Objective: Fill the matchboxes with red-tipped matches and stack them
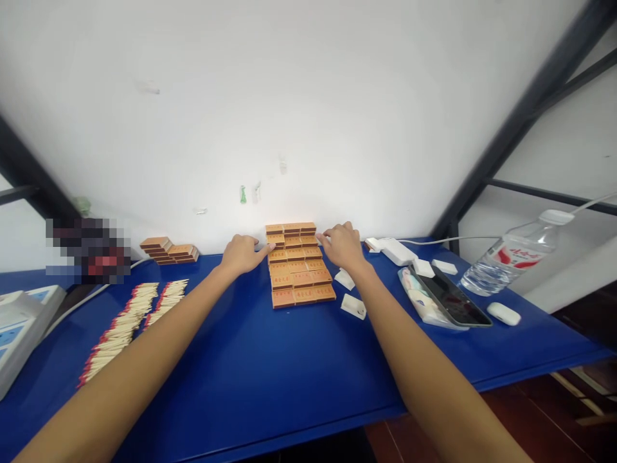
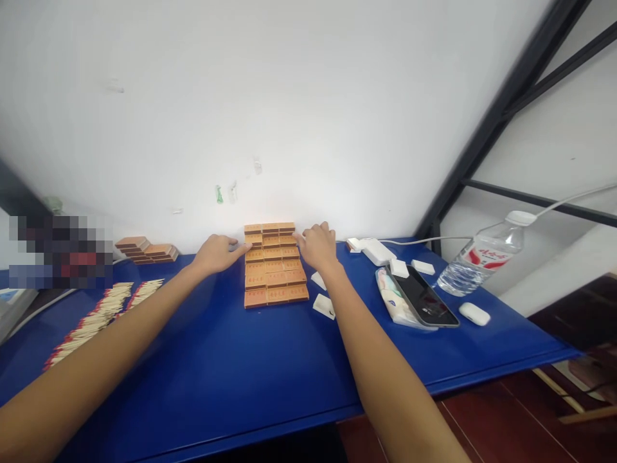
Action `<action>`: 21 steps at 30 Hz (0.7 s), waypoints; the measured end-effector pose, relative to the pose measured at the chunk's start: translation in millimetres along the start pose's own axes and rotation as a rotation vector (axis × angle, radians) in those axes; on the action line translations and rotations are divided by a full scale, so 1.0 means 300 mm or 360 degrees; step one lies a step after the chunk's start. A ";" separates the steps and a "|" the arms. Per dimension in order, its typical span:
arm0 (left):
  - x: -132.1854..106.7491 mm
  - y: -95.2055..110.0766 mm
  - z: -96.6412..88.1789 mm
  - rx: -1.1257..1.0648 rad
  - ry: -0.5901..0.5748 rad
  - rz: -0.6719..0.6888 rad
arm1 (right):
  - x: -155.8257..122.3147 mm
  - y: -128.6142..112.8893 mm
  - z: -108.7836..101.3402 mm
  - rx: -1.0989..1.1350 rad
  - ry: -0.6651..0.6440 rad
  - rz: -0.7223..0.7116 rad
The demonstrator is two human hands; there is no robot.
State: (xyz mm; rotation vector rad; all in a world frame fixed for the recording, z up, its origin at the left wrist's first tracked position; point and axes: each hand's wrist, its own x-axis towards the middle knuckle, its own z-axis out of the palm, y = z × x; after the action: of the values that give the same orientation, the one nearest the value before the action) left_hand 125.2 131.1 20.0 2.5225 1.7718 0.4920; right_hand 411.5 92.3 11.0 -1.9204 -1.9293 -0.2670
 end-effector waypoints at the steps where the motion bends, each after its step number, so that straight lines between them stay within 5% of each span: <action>1: 0.009 0.008 0.007 0.0014 -0.0009 0.0007 | -0.001 -0.010 0.007 -0.0003 -0.0021 -0.0034; 10: 0.029 0.072 0.014 0.0180 -0.0055 0.0048 | 0.000 -0.069 0.039 0.0088 -0.0067 -0.0117; 14: 0.009 0.080 -0.020 0.0241 -0.0049 0.0065 | 0.004 -0.054 -0.027 0.0104 -0.0071 -0.0098; 17: -0.075 0.050 -0.061 0.0255 -0.0009 0.0109 | -0.052 -0.012 -0.135 0.0176 -0.0248 -0.0040; 21: -0.267 -0.065 -0.113 0.0041 0.0115 0.0395 | -0.260 0.069 -0.227 0.0245 -0.0596 -0.0008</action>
State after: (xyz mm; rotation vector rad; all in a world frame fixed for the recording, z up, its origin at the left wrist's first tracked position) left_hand 73.8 58.8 29.0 2.7925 1.5006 0.5781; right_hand 439.9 -6.0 37.2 -1.9685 -2.1120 0.2527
